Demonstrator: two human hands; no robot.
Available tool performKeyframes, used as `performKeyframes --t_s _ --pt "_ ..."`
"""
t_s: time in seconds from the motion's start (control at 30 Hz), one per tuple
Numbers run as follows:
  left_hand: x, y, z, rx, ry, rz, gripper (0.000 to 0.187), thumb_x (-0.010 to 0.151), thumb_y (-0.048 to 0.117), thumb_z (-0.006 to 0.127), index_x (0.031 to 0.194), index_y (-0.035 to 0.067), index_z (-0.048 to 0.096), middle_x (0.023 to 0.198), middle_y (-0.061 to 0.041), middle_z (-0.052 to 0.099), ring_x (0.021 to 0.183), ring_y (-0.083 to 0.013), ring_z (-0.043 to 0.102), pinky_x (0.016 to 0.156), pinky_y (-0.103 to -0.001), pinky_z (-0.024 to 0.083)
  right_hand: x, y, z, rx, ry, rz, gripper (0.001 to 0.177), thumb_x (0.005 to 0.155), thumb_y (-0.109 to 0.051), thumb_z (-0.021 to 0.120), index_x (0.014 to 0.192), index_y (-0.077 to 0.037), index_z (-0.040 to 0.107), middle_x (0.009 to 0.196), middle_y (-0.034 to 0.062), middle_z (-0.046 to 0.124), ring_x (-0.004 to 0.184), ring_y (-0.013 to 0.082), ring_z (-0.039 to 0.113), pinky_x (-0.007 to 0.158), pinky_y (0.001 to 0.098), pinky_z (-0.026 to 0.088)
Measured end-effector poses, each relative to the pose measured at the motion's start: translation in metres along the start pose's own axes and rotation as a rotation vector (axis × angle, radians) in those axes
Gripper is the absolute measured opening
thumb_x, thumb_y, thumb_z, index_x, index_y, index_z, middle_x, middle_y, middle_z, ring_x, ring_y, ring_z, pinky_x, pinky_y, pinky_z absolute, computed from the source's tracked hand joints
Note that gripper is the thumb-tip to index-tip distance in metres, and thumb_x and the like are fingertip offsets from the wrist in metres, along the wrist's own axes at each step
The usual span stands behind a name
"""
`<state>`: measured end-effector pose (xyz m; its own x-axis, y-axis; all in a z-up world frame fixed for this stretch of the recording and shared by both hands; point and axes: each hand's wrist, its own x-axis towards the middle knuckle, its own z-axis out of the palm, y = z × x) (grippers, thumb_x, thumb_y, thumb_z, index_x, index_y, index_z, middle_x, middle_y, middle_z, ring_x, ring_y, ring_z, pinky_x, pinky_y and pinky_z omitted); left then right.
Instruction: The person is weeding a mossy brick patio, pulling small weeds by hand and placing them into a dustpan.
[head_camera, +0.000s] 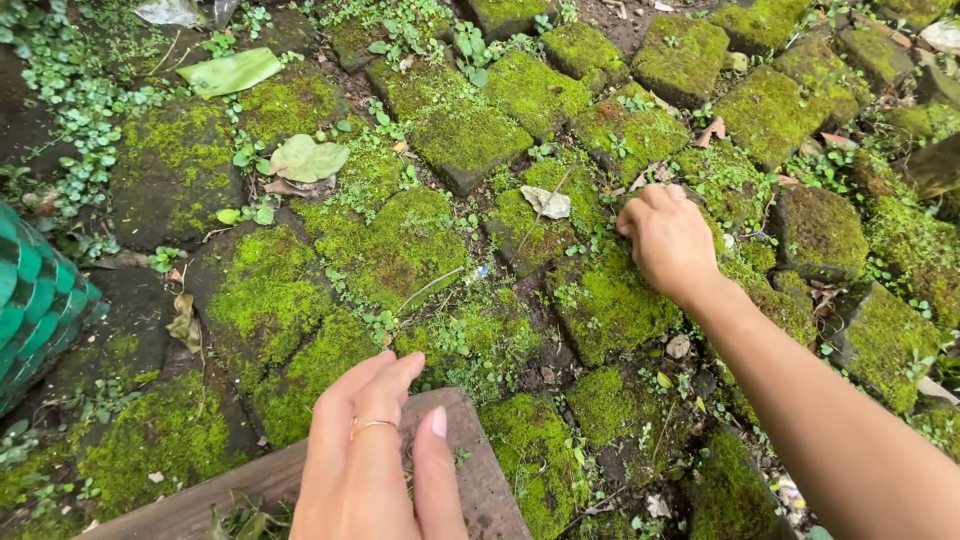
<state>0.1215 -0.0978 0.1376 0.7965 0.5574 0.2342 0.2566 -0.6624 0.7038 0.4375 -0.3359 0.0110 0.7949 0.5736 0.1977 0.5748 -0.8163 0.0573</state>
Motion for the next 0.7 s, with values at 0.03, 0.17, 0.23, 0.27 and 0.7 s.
performKeyframes --t_s 0.03,0.17,0.23,0.27,0.7 --pt "0.0 0.001 0.0 0.002 0.001 -0.001 0.034 0.088 0.01 0.066 0.123 0.008 0.068 0.126 -0.018 0.066 0.108 -0.0314 0.072 0.087 -0.04 0.056 0.0 0.003 0.001 0.002 0.0 -0.002 0.007 0.095 -0.017 0.066 0.094 -0.013 0.073 0.104 0.0092 0.063 0.108 0.03 0.057 0.095 0.0425 0.048" --pt "0.004 0.007 -0.002 -0.03 0.0 -0.058 0.033 0.085 0.009 0.066 0.118 0.009 0.069 0.123 -0.018 0.066 0.106 -0.0307 0.073 0.086 -0.04 0.057 -0.006 0.018 0.009 0.145 -0.074 0.144 0.011 0.099 -0.013 0.06 0.093 -0.007 0.067 0.1 0.0123 0.064 0.101 0.0318 0.056 0.095 0.0457 0.046" --pt "0.005 0.008 -0.003 -0.036 -0.01 -0.087 0.033 0.081 0.007 0.066 0.114 0.008 0.069 0.119 -0.019 0.066 0.104 -0.0314 0.073 0.083 -0.041 0.058 -0.011 0.021 0.008 0.168 -0.103 0.168 0.01 0.099 -0.01 0.058 0.094 -0.007 0.066 0.099 0.0123 0.064 0.099 0.0324 0.056 0.094 0.0456 0.046" --pt "0.004 0.006 -0.002 -0.03 -0.008 -0.086 0.033 0.082 0.007 0.066 0.115 0.008 0.069 0.12 -0.019 0.066 0.104 -0.0318 0.072 0.084 -0.041 0.057 -0.013 0.02 0.005 0.195 -0.088 0.149 0.01 0.1 -0.01 0.058 0.094 -0.006 0.065 0.099 0.0126 0.064 0.098 0.0328 0.055 0.092 0.0465 0.046" --pt "0.007 0.02 0.013 -0.044 -0.032 -0.027 0.034 0.091 0.013 0.064 0.125 0.012 0.068 0.128 -0.015 0.066 0.107 -0.0296 0.073 0.086 -0.04 0.057 -0.007 0.006 -0.018 0.057 -0.147 -0.086 0.031 0.077 -0.019 0.077 0.109 -0.019 0.078 0.103 0.0084 0.061 0.103 0.0303 0.054 0.089 0.0436 0.048"
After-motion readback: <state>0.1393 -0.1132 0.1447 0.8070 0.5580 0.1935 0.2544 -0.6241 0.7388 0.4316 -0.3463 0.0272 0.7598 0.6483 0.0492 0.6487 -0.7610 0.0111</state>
